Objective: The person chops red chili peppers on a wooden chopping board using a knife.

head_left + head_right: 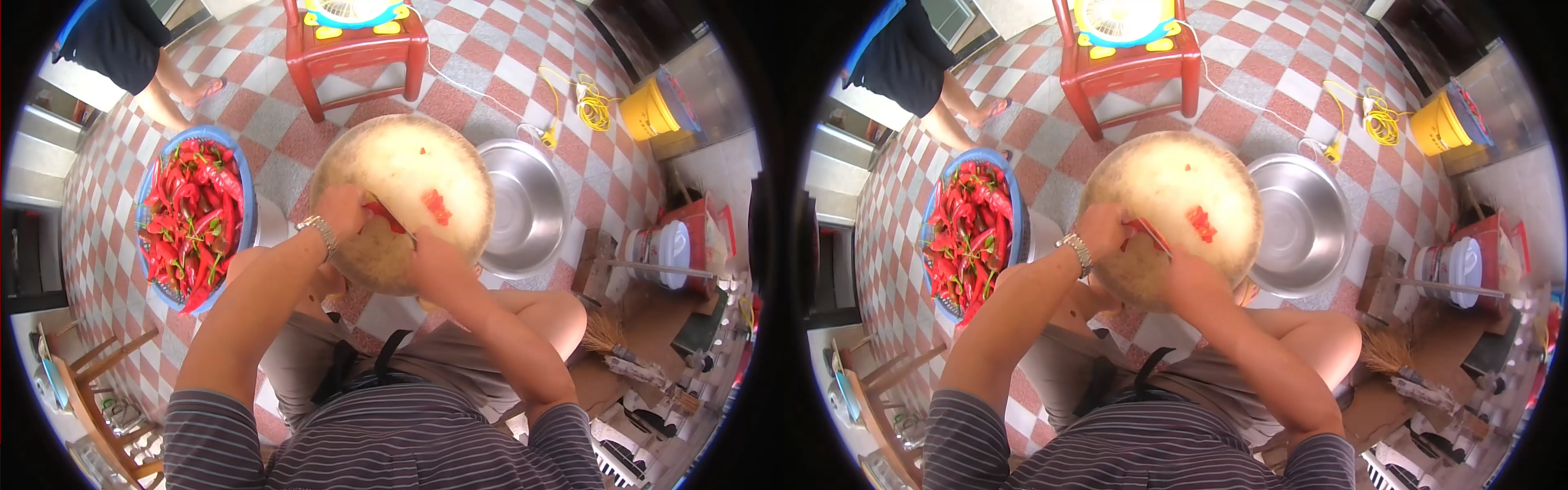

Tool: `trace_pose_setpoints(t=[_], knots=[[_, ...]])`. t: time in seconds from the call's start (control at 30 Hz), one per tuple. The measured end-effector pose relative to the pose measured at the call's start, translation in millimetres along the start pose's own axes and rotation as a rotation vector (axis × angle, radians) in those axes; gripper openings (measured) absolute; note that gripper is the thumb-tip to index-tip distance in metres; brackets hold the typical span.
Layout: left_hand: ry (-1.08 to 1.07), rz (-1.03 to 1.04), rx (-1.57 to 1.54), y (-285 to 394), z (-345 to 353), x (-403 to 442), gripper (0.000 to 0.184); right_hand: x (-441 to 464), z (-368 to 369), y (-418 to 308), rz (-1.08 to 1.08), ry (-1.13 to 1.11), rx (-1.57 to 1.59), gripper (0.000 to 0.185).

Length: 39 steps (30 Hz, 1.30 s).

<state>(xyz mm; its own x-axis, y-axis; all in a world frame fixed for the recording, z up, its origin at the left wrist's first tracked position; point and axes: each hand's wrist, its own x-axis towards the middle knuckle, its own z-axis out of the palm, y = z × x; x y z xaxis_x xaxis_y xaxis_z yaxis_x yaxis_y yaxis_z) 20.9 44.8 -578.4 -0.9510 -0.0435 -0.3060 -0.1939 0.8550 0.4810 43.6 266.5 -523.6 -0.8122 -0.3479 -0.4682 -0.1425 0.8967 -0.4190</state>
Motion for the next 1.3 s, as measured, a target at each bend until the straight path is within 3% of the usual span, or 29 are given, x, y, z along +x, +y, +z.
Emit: trace_pose_setpoints(t=[0.13, 0.3, 0.43, 0.53, 0.73, 0.83, 0.93, 1.1, 1.2, 1.3], knots=[[-0.059, -0.017, -0.002, 8, -11, -5, 0.021, -7, 0, 11, -0.107, -0.015, -0.034, 0.023], [0.021, 0.05, 0.036, -10, 4, 7, 0.021, 10, 38, 7, -0.043, 0.076, 0.04, 0.024], [0.073, 0.152, 0.053, -11, -3, -2, 0.018, -12, 31, 27, -0.134, 0.058, 0.009, 0.023], [-0.005, 0.06, 0.142, -21, -19, 7, 0.016, -31, 21, 38, -0.091, 0.04, 0.043, 0.025], [0.22, -0.049, 0.179, -26, -11, 19, 0.016, -46, 0, 46, 0.032, 0.13, 0.142, 0.034], [0.185, -0.021, 0.24, -7, -25, 14, 0.018, -40, -12, 49, -0.002, 0.158, 0.195, 0.034], [0.052, -0.024, 0.349, 14, -29, 11, 0.019, -32, -16, 45, -0.016, 0.205, 0.183, 0.032], [-0.283, 0.264, 0.484, 39, -6, -24, 0.023, -4, -29, 26, -0.066, 0.142, 0.087, 0.031], [-0.431, 0.529, 0.374, 92, -64, -66, 0.022, 9, -11, 30, -0.15, 0.211, 0.018, 0.025], [-0.61, 0.509, 0.449, 82, -23, -62, 0.02, 10, -6, 28, -0.189, 0.238, 0.024, 0.025]])
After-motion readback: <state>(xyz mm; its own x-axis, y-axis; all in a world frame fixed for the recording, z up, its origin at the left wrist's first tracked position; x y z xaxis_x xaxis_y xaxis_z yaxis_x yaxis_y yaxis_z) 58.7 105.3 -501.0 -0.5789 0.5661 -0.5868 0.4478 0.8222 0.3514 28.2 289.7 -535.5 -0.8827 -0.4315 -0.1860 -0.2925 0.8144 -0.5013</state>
